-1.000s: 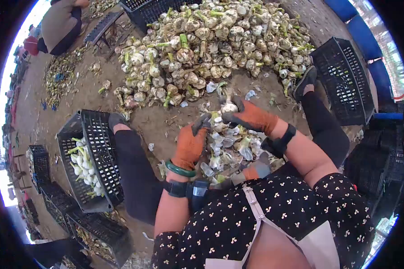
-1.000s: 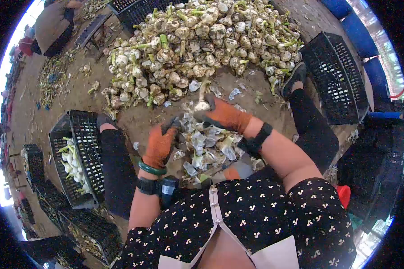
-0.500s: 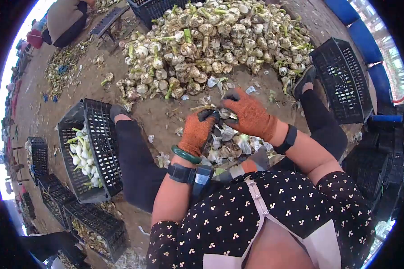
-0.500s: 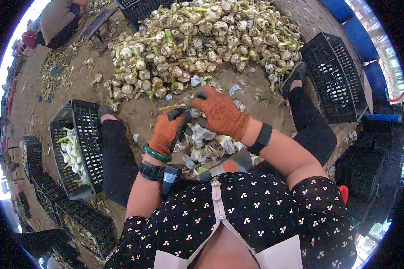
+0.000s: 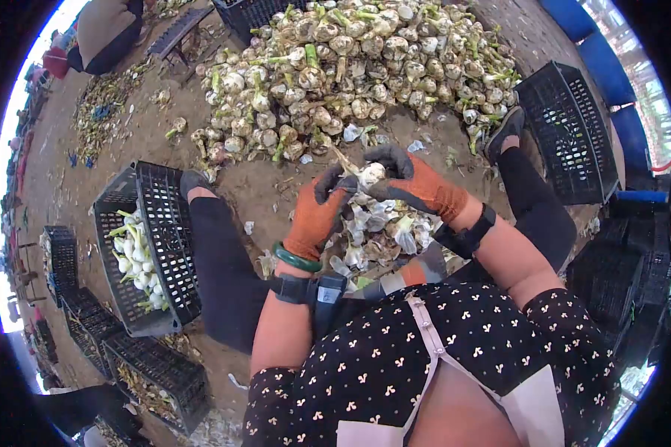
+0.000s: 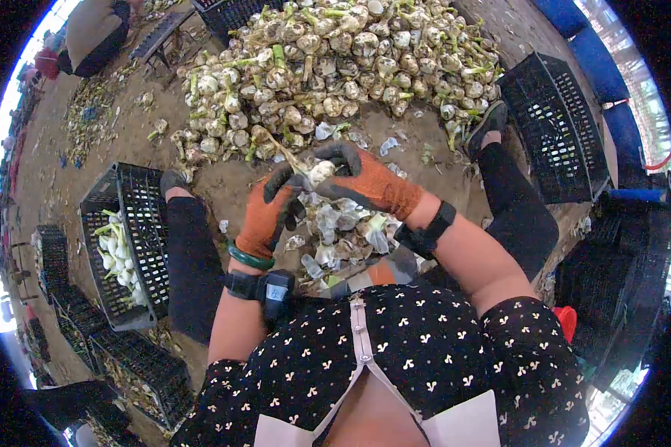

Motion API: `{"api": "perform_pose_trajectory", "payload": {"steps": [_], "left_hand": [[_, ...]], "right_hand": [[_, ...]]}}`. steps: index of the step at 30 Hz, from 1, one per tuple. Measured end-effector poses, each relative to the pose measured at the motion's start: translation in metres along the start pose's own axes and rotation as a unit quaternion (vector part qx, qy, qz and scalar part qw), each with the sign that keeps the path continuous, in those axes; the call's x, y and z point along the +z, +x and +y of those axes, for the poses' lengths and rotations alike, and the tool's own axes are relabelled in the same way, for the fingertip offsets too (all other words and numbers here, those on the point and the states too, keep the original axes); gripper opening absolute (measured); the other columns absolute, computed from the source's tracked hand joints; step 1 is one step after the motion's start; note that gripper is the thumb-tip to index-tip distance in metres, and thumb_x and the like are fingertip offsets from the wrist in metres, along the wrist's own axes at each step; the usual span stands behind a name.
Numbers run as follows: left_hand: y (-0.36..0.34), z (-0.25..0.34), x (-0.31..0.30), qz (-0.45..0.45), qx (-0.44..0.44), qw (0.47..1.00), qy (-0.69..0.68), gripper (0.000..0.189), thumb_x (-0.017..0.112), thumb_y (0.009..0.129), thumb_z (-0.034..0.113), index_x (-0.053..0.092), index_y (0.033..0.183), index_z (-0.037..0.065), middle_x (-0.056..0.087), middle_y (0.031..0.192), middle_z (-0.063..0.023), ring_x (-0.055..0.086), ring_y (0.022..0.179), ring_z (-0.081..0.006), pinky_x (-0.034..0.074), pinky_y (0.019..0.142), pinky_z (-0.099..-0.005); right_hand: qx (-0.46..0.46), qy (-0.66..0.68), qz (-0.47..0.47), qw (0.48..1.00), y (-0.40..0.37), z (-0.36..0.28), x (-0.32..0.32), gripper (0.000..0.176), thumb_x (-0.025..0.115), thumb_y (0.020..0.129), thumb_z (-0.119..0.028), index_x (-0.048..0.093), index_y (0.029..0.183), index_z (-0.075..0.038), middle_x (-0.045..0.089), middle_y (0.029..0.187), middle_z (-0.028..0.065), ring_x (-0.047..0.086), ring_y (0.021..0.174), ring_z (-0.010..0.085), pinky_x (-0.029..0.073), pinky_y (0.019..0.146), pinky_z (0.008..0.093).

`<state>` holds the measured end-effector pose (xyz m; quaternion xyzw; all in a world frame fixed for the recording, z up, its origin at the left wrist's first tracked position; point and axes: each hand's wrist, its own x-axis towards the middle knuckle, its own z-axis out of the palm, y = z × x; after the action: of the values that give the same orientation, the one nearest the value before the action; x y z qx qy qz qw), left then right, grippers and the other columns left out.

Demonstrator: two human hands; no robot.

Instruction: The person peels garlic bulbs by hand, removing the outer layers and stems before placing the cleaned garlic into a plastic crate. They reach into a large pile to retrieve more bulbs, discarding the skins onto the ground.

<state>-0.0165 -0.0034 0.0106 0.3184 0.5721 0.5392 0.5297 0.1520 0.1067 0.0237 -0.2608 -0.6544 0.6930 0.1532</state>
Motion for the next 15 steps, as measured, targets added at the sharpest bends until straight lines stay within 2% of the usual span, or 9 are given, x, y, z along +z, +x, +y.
{"api": "perform_pose_trajectory", "payload": {"steps": [5,6,7,8,9,10,11,13,15], "left_hand": [[-0.002,0.006,0.002,-0.067,-0.08,0.993,-0.056,0.028,0.059,0.076,0.013,0.055,0.1,-0.001,0.06,0.074,-0.0049,0.051,0.057,-0.0082,0.041,0.048,-0.0213],[-0.004,0.01,0.005,-0.028,-0.07,0.994,-0.085,0.03,0.06,0.075,0.014,0.055,0.1,-0.002,0.059,0.072,-0.0051,0.051,0.058,-0.0092,0.042,0.05,-0.0226],[-0.006,0.012,0.008,0.012,-0.06,0.992,-0.115,0.032,0.061,0.075,0.015,0.054,0.1,-0.003,0.059,0.07,-0.0052,0.052,0.059,-0.0102,0.043,0.052,-0.0239],[-0.007,0.011,0.014,0.012,-0.06,0.992,-0.113,0.032,0.061,0.075,0.015,0.054,0.1,-0.003,0.059,0.07,-0.0052,0.052,0.059,-0.0102,0.043,0.052,-0.0239],[-0.007,0.008,0.021,0.099,0.061,0.993,0.006,0.032,0.062,0.074,0.016,0.055,0.099,-0.003,0.06,0.071,-0.007,0.054,0.06,-0.0141,0.044,0.055,-0.0269],[-0.006,0.006,0.025,0.182,0.181,0.958,0.125,0.033,0.063,0.073,0.018,0.056,0.097,-0.004,0.061,0.071,-0.0088,0.056,0.062,-0.018,0.045,0.057,-0.0298],[-0.003,-0.004,0.022,0.181,0.18,0.959,0.127,0.033,0.063,0.073,0.018,0.056,0.097,-0.004,0.061,0.071,-0.0088,0.056,0.062,-0.018,0.045,0.057,-0.0298],[0.006,-0.021,0.016,0.174,0.193,0.944,0.204,0.036,0.064,0.071,0.021,0.057,0.097,-0.003,0.061,0.083,-0.0141,0.059,0.069,-0.0281,0.046,0.064,-0.0358],[0.002,-0.023,0.019,0.208,0.191,0.922,0.266,0.041,0.066,0.069,0.023,0.056,0.1,-0.002,0.058,0.097,-0.0181,0.058,0.076,-0.0339,0.046,0.065,-0.0381]], "right_hand": [[0.025,0.107,-0.037,0.993,-0.001,-0.005,-0.003,0.039,0.058,0.079,-0.014,0.043,0.113,-0.001,0.054,0.098,0.0062,0.052,0.092,0.0139,0.043,0.083,0.0308],[0.091,0.139,-0.042,0.985,-0.002,-0.008,-0.001,0.034,0.052,0.083,-0.025,0.047,0.109,-0.003,0.056,0.089,0.0054,0.056,0.079,0.015,0.048,0.071,0.032],[0.091,0.14,-0.041,0.985,0.001,-0.002,-0.001,0.034,0.052,0.083,-0.025,0.047,0.109,-0.003,0.056,0.089,0.0054,0.056,0.079,0.015,0.048,0.071,0.032],[0.098,0.288,-0.099,0.947,0.004,0.009,-0.002,0.038,0.049,0.083,-0.032,0.047,0.108,-0.004,0.057,0.087,0.0062,0.056,0.073,0.0158,0.048,0.066,0.0304],[0.102,0.429,-0.154,0.884,0.007,0.016,-0.001,0.042,0.047,0.082,-0.04,0.048,0.106,-0.006,0.057,0.084,0.0071,0.056,0.068,0.0165,0.047,0.061,0.0289],[0.139,0.342,-0.081,0.926,0.006,0.012,0.005,0.045,0.039,0.085,-0.048,0.052,0.099,-0.008,0.058,0.079,0.0064,0.056,0.064,0.0158,0.048,0.06,0.0275],[0.139,0.344,-0.08,0.925,0.009,0.007,0.013,0.045,0.039,0.085,-0.048,0.052,0.099,-0.008,0.058,0.079,0.0064,0.056,0.064,0.0158,0.048,0.06,0.0275],[0.142,0.46,0.058,0.875,0.018,0.0,0.024,0.044,0.036,0.086,-0.048,0.053,0.099,-0.009,0.058,0.077,0.0048,0.056,0.063,0.0151,0.048,0.059,0.0271],[0.147,0.403,0.02,0.903,0.019,0.01,0.019,0.044,0.033,0.088,-0.048,0.052,0.101,-0.01,0.059,0.082,0.0035,0.057,0.068,0.0152,0.049,0.06,0.0285]]}}
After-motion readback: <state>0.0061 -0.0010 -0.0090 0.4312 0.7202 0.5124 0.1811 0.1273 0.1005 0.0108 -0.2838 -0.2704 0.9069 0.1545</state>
